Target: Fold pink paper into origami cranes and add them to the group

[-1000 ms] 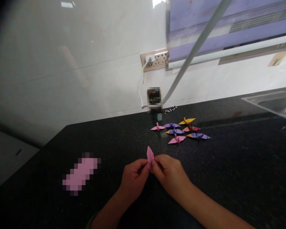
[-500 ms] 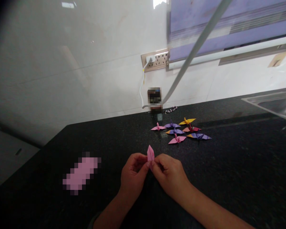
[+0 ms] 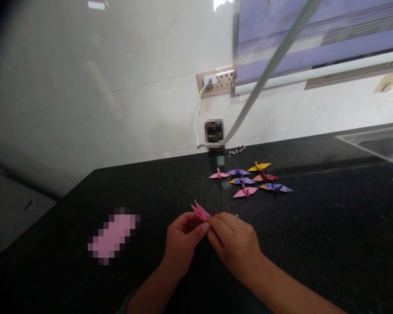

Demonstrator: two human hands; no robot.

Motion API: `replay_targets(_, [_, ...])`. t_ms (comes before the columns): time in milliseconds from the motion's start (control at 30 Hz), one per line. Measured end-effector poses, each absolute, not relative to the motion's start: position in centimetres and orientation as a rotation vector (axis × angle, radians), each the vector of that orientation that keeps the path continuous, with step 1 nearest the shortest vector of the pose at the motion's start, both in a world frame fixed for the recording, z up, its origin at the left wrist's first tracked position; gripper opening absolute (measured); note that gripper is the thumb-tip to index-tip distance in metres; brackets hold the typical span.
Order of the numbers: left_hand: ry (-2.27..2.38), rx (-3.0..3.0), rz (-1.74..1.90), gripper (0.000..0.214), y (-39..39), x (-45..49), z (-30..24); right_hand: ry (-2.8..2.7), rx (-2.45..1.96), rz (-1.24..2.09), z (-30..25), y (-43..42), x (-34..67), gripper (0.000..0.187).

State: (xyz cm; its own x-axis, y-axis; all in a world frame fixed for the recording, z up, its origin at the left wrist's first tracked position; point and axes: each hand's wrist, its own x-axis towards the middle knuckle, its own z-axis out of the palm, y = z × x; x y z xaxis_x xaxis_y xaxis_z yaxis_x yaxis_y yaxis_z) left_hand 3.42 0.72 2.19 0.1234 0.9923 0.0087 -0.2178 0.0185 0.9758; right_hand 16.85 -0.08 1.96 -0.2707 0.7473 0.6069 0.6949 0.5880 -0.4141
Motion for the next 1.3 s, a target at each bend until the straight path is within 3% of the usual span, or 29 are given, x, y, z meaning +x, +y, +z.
replay_targets(400, [0.908, 1.006, 1.23, 0.01, 1.2, 2.8, 1.8, -2.071, -0.989, 0.185, 2.1, -0.4, 16.7, 0.024])
replay_targets(567, [0.798, 1.004, 1.135, 0.013, 1.3, 2.9, 2.0, -1.773, -1.103, 0.481, 2.7, -0.3, 16.5, 0.004])
replay_targets(1100, [0.664, 0.725, 1.085, 0.013, 1.1, 3.9, 2.8, -1.803, -1.034, 0.56, 3.0, -0.2, 16.7, 0.014])
replay_targets(1300, [0.731, 0.707, 1.074, 0.015, 1.2, 3.8, 2.5, -1.678, -1.126, 0.78, 2.7, -0.1, 16.4, 0.007])
